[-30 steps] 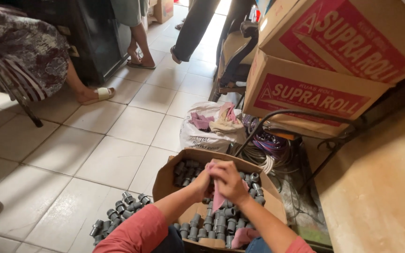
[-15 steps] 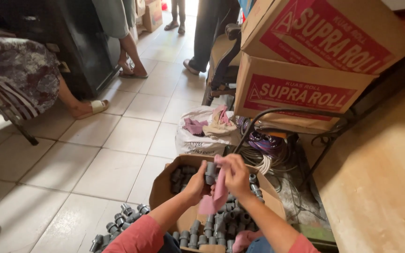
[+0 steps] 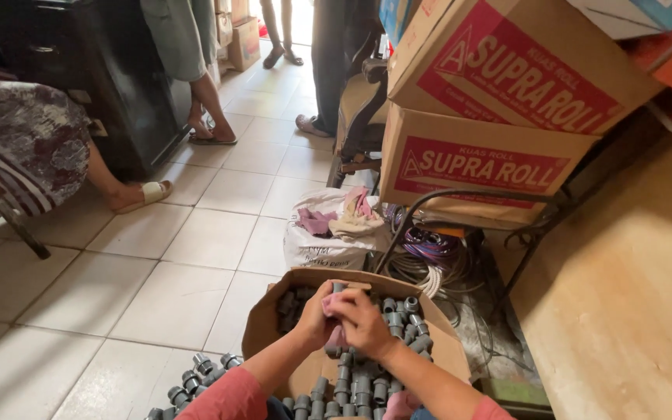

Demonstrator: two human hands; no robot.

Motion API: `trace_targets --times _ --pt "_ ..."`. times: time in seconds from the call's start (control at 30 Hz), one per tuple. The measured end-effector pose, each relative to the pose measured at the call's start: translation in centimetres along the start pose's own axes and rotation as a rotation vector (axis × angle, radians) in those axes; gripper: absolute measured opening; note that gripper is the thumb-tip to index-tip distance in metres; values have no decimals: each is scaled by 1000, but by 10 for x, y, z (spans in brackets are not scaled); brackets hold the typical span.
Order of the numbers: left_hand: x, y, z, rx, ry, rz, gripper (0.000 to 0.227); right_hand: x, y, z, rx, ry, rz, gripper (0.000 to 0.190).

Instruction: The person sits on the floor and wipes small gray metal parts one by one using a pink cloth. They pick each part from a cardboard box, rub it with the cloth, and place it back into the box. The process is repeated continuously throughout the clip.

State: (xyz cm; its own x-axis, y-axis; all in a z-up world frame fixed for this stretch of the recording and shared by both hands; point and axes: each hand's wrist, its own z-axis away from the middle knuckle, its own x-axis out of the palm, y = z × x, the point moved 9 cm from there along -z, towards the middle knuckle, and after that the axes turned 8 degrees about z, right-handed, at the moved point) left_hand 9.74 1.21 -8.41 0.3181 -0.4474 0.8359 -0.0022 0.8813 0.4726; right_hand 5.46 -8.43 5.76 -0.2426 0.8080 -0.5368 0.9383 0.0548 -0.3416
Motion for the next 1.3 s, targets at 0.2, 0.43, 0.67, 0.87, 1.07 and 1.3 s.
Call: trace_targets --times 0.2,0.43,0.67,0.87,1.07,1.3 --pt "14 1 20 -85 139 104 44 -30 50 -2 239 165 180 28" --pt "16 20 16 53 21 -37 41 -9 7 -9 -28 41 116 26" --pt "3 31 22 69 221 -154 46 -15 -2 -11 15 96 109 27" --pt "-20 20 8 75 256 -71 53 -17 52 5 143 213 246 26" --pt "-42 4 -27 22 182 5 50 -7 4 -7 99 124 141 24" --pt "-20 31 -4 133 159 -62 53 -17 29 -6 253 195 74 20"
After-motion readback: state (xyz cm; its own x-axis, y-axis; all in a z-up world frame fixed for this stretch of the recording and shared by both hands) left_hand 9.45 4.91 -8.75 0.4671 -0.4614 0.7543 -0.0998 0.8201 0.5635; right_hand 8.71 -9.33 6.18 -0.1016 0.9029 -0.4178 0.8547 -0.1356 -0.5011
